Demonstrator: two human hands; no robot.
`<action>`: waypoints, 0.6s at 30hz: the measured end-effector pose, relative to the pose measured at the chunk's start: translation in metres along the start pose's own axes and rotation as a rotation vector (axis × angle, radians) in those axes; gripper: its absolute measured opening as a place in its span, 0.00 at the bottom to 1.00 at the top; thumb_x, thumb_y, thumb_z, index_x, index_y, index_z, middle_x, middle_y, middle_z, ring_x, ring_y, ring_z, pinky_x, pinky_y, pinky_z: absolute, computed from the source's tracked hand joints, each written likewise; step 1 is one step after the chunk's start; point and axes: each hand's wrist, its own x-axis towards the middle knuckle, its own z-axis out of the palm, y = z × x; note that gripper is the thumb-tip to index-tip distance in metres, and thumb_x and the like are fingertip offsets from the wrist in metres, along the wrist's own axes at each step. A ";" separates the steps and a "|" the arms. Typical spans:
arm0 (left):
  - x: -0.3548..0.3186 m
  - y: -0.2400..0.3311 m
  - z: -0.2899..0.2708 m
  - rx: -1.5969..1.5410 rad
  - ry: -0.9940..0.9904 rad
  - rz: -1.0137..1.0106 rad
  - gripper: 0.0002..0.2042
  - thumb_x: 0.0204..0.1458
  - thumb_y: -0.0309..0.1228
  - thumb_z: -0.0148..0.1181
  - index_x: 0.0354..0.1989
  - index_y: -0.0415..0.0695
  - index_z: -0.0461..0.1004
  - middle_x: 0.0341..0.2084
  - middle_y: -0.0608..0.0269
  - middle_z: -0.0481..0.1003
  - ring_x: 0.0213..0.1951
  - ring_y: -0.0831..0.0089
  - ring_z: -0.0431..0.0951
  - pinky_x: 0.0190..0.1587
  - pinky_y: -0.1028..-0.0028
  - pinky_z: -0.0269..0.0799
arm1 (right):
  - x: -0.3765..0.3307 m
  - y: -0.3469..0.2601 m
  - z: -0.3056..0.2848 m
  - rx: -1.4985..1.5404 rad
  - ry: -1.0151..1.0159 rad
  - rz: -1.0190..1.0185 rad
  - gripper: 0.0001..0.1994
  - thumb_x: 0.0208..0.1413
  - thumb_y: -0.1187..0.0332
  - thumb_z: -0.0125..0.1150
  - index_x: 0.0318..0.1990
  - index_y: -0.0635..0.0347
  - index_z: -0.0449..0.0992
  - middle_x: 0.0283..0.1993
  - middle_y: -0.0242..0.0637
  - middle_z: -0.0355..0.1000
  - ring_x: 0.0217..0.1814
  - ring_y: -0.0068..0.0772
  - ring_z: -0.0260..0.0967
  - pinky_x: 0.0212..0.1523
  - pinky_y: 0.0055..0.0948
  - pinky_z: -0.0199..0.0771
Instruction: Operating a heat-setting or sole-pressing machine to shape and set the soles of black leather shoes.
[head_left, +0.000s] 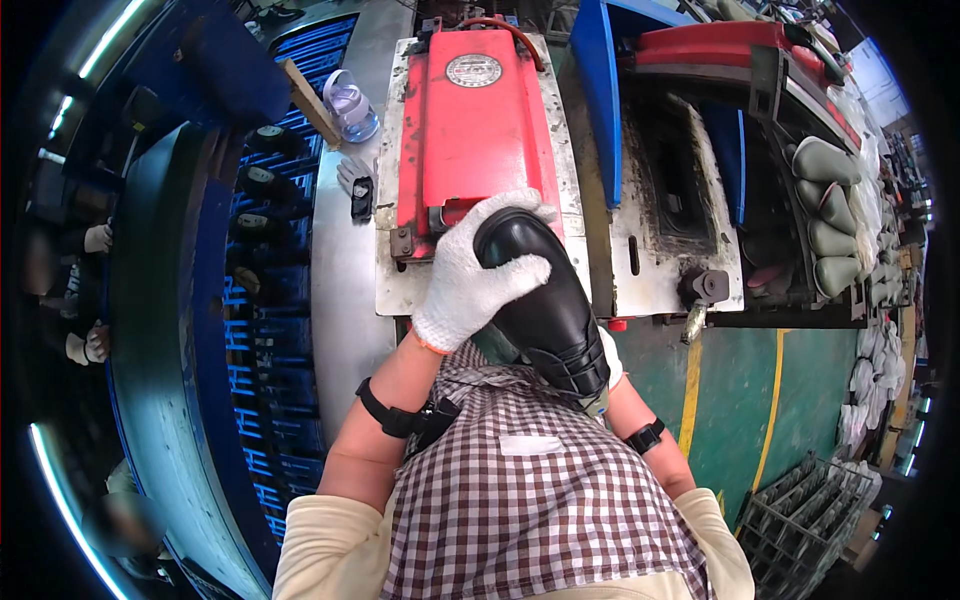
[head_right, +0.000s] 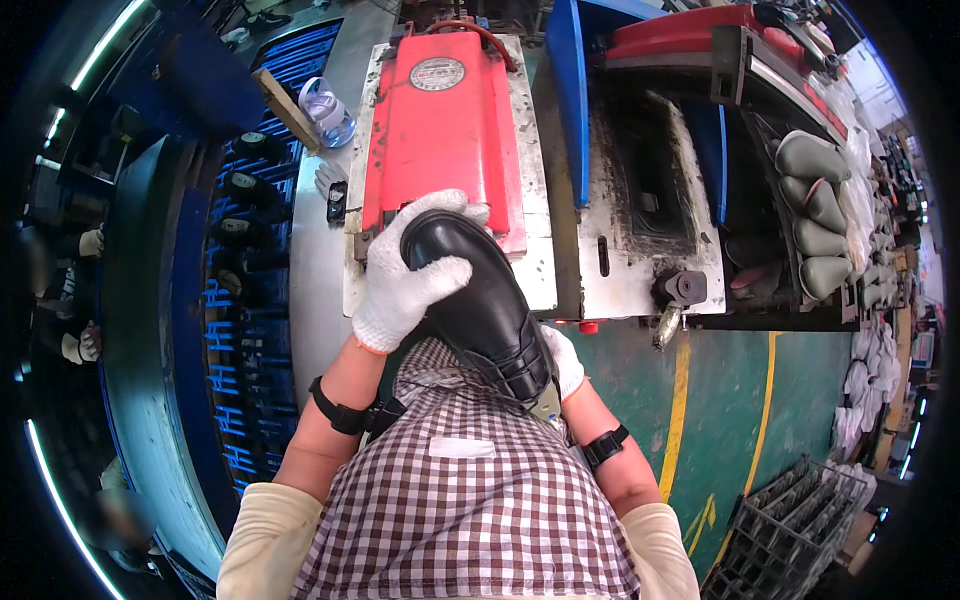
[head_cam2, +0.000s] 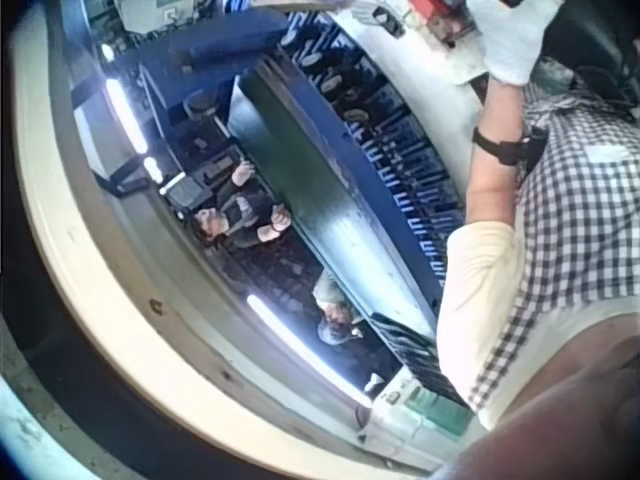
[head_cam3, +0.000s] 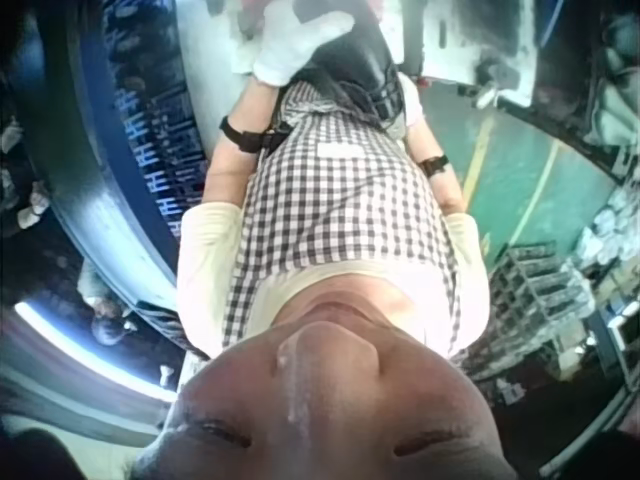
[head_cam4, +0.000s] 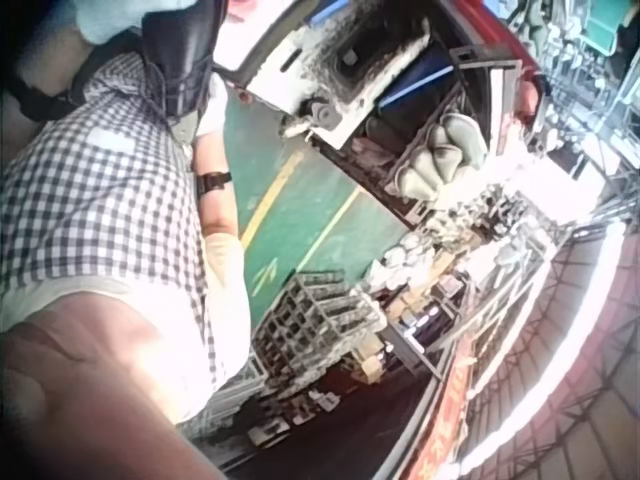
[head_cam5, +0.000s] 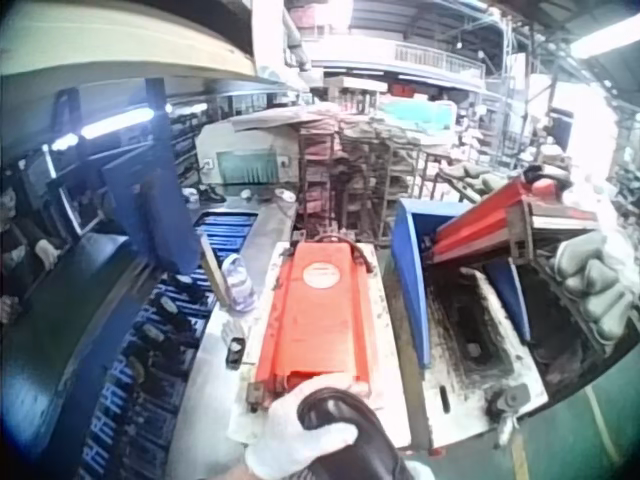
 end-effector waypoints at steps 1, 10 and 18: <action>0.000 0.002 -0.002 0.007 0.032 -0.015 0.28 0.49 0.23 0.70 0.61 0.36 0.71 0.54 0.55 0.80 0.55 0.70 0.79 0.62 0.67 0.73 | 0.000 -0.001 0.002 -0.002 -0.002 0.003 0.19 0.73 0.64 0.42 0.60 0.67 0.74 0.61 0.54 0.75 0.61 0.48 0.76 0.64 0.43 0.77; 0.018 -0.024 -0.075 -0.387 0.418 -0.140 0.21 0.66 0.31 0.51 0.66 0.38 0.66 0.55 0.46 0.77 0.54 0.58 0.80 0.60 0.60 0.77 | 0.021 -0.044 0.077 0.536 -0.577 0.335 0.29 0.74 0.52 0.36 0.72 0.64 0.57 0.56 0.79 0.66 0.34 0.67 0.78 0.18 0.45 0.81; 0.003 -0.043 -0.114 -0.665 0.571 -0.269 0.16 0.64 0.35 0.54 0.54 0.38 0.74 0.49 0.48 0.80 0.50 0.52 0.82 0.57 0.54 0.79 | 0.025 -0.040 0.143 0.848 -0.448 0.449 0.33 0.70 0.42 0.45 0.64 0.67 0.63 0.49 0.59 0.69 0.36 0.42 0.73 0.25 0.32 0.75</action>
